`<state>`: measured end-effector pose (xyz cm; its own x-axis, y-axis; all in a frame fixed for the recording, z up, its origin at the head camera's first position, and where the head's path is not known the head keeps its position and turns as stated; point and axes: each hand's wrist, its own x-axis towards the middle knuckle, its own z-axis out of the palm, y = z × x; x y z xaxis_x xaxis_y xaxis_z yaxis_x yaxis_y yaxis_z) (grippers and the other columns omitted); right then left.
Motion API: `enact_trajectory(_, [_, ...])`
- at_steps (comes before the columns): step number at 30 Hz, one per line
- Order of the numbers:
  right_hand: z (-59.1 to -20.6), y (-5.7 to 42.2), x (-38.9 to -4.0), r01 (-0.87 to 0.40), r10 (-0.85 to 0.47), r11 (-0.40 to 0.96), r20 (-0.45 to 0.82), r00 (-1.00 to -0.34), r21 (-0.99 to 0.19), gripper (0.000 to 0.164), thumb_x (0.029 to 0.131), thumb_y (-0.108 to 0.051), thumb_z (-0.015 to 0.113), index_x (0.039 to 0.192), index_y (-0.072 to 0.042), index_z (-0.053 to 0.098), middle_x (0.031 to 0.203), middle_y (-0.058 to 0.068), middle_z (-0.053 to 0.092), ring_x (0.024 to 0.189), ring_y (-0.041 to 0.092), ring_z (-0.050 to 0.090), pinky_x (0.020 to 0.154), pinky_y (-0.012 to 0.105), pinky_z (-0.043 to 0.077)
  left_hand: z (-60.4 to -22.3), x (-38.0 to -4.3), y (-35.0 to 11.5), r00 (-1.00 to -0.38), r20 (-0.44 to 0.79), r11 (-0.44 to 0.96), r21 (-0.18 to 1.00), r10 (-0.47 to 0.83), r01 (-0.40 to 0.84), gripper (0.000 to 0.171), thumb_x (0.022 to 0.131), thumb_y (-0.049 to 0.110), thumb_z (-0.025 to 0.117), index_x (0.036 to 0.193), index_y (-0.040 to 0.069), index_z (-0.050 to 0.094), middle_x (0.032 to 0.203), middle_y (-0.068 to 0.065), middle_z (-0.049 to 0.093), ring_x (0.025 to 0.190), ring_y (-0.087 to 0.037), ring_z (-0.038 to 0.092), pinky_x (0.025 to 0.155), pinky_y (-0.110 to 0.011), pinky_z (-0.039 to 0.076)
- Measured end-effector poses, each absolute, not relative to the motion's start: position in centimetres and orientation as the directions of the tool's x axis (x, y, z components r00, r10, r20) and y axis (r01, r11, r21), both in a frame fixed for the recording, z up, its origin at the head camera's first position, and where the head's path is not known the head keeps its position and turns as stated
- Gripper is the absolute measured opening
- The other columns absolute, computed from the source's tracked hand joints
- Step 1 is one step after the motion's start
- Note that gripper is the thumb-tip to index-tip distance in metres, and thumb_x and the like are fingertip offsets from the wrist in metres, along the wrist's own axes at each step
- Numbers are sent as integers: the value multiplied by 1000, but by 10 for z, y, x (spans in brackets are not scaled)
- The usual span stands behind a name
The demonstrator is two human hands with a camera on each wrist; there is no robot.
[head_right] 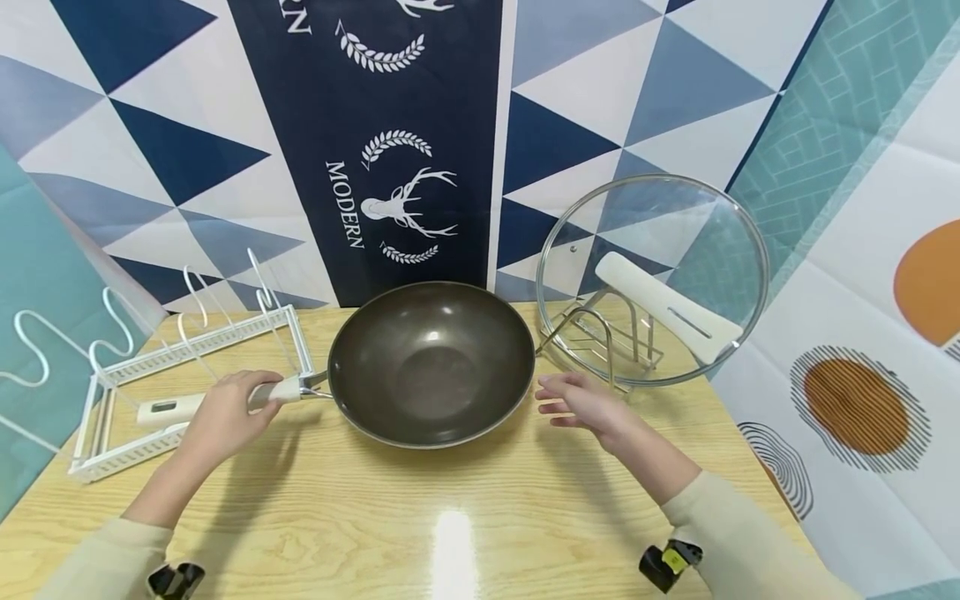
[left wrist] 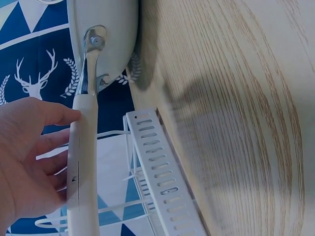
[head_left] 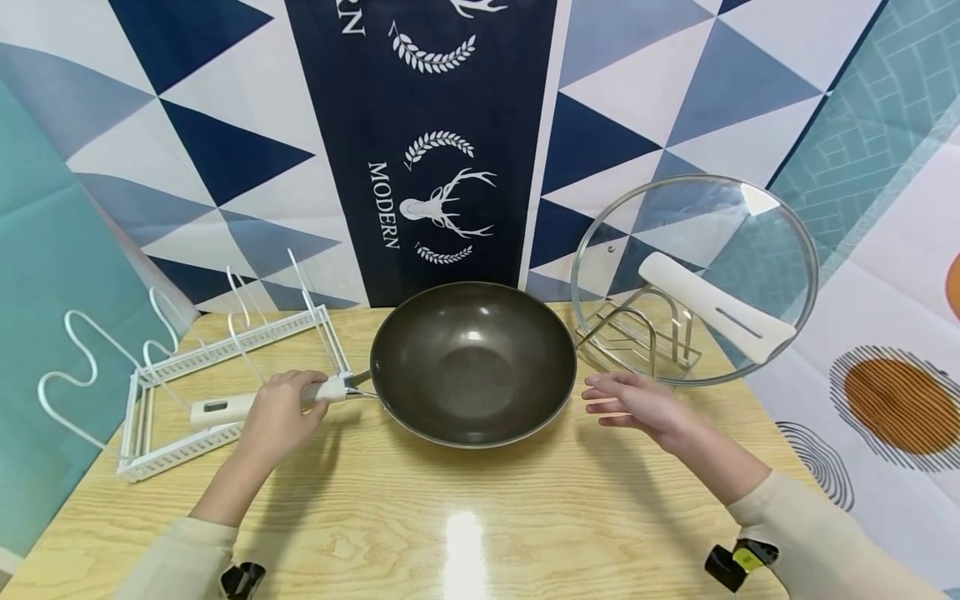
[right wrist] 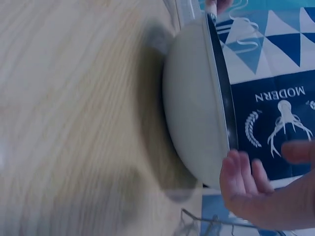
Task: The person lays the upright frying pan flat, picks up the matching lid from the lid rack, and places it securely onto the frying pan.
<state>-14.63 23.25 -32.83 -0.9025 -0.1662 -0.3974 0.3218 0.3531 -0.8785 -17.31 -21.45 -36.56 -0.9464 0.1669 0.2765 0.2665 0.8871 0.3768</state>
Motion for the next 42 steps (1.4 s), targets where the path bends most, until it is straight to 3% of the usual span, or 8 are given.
enact_trajectory(5, [-325,238,-148,205,-224,483,-346,-911,-851,48,100,-31,49,127,8,46,125,27,58,105,22,66,88,33,56,-366,-174,-215,-944,283,884,381,167,271,28,82,9,68,108,-1,66,109,-26,68,102,-45,61,90,-58,45])
enact_trajectory(9, [-322,241,-147,123,-260,556,-313,-914,-822,50,100,-30,48,128,12,45,121,27,60,105,28,65,87,37,56,-367,-175,-215,-942,287,880,385,171,277,28,82,10,67,108,-1,66,109,-26,67,103,-45,60,89,-57,46])
enact_trajectory(16, [-318,245,-147,34,-183,683,-216,-959,-730,44,99,-31,52,122,6,53,108,17,66,89,13,63,75,27,54,-366,-175,-215,-936,300,876,382,185,295,28,83,11,67,108,-1,66,110,-25,67,105,-44,60,89,-56,48])
enact_trajectory(20, [-316,248,-148,-33,-145,748,-114,-983,-663,37,97,-30,55,118,1,58,102,14,67,84,13,62,66,26,52,-364,-176,-214,-931,298,881,355,211,314,25,85,11,65,106,0,67,111,-24,67,106,-44,60,90,-57,47])
enact_trajectory(29, [-308,261,-149,-162,-117,852,120,-986,-497,30,96,-22,58,112,3,59,102,23,67,88,34,67,77,45,55,-358,-182,-210,-934,250,893,311,253,325,22,86,13,65,104,1,68,104,-20,70,98,-42,63,83,-55,50])
enact_trajectory(39, [-295,284,-154,-197,-77,927,354,-932,-318,32,91,-19,64,110,7,60,101,29,65,90,41,61,75,54,49,-353,-184,-207,-942,202,908,273,268,317,23,87,15,65,105,0,68,102,-20,70,95,-42,63,79,-55,52])
enact_trajectory(42, [-290,292,-156,-198,-70,938,404,-912,-284,31,90,-17,65,109,8,59,103,30,63,94,43,58,79,56,46,-351,-186,-204,-947,175,915,262,269,308,23,87,16,65,104,1,68,99,-19,70,88,-38,65,71,-51,53])
